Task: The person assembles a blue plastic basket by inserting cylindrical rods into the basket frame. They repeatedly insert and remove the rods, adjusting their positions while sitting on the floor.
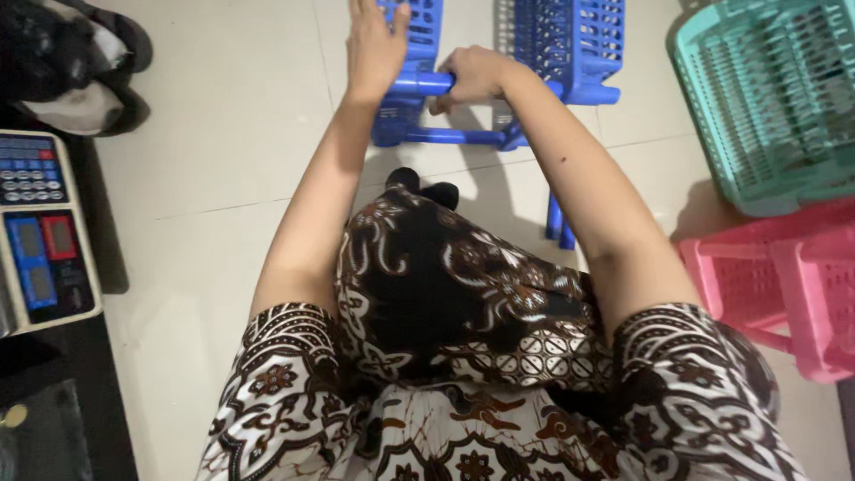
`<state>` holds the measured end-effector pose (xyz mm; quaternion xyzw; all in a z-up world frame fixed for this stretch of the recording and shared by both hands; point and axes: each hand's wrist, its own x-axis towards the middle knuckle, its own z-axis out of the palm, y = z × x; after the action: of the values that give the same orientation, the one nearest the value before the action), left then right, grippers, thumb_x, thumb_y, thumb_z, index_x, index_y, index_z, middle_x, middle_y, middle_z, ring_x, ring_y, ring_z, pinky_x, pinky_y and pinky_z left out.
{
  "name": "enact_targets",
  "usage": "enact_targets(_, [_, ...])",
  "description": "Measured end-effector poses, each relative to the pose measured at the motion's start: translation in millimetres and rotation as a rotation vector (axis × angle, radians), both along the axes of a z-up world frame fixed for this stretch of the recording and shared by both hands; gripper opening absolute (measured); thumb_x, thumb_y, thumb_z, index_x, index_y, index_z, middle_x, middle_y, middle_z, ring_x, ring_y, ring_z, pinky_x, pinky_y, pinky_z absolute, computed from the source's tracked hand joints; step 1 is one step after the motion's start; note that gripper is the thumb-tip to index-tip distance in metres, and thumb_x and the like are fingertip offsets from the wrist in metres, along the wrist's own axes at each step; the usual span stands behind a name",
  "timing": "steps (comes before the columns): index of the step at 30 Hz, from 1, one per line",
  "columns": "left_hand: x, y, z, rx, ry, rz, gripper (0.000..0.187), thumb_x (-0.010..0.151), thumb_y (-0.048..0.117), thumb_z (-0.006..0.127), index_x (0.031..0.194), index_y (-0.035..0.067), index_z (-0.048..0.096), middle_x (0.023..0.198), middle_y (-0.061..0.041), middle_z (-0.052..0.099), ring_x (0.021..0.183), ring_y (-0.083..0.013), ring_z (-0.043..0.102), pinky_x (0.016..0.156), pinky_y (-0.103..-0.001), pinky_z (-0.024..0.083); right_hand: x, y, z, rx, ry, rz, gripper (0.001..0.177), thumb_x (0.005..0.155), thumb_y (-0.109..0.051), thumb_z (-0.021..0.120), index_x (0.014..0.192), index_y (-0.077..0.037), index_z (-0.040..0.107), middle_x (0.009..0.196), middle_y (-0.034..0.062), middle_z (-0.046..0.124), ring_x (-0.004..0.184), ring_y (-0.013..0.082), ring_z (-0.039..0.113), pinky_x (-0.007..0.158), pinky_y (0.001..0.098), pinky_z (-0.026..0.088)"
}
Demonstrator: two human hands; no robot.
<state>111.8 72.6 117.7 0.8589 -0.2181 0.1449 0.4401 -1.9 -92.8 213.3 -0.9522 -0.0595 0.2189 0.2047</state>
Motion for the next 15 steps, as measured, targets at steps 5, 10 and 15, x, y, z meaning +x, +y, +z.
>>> enact_targets(5, [9.2, 13.3, -25.3, -0.05, 0.074, -0.081, 0.042, 0.099, 0.011, 0.051, 0.14, 0.003, 0.047, 0.128, -0.023, 0.062, 0.108, -0.0468, 0.063, 0.087, -0.052, 0.053, -1.7, 10.7, -9.6, -0.03, 0.076, -0.087, 0.035, 0.079, -0.041, 0.081, 0.077, -0.006, 0.075, 0.08, 0.0193, 0.074, 0.078, 0.036, 0.074, 0.078, 0.0454, 0.059])
enact_targets(10, [10.8, 12.1, -28.3, 0.119, 0.081, -0.041, 0.021, 0.108, 0.012, 0.049, 0.126, 0.006, 0.058, 0.124, -0.02, 0.066, 0.107, -0.0456, 0.065, 0.09, -0.054, 0.053, -20.2, 9.3, -51.4, -0.213, -0.415, -0.097, 0.019, 0.079, -0.035, 0.078, 0.089, -0.019, 0.08, 0.079, 0.0186, 0.074, 0.07, 0.0403, 0.069, 0.063, 0.0501, 0.055])
enact_targets(15, [17.3, 8.5, -31.7, 0.056, 0.009, -0.041, 0.023, 0.104, 0.01, 0.049, 0.124, 0.003, 0.058, 0.123, -0.023, 0.066, 0.107, -0.0476, 0.063, 0.089, -0.055, 0.052, -28.5, 8.3, -73.8, -0.341, -0.755, -0.052, 0.019, 0.089, -0.029, 0.074, 0.093, -0.011, 0.071, 0.082, 0.0126, 0.074, 0.07, 0.0348, 0.072, 0.063, 0.0469, 0.057])
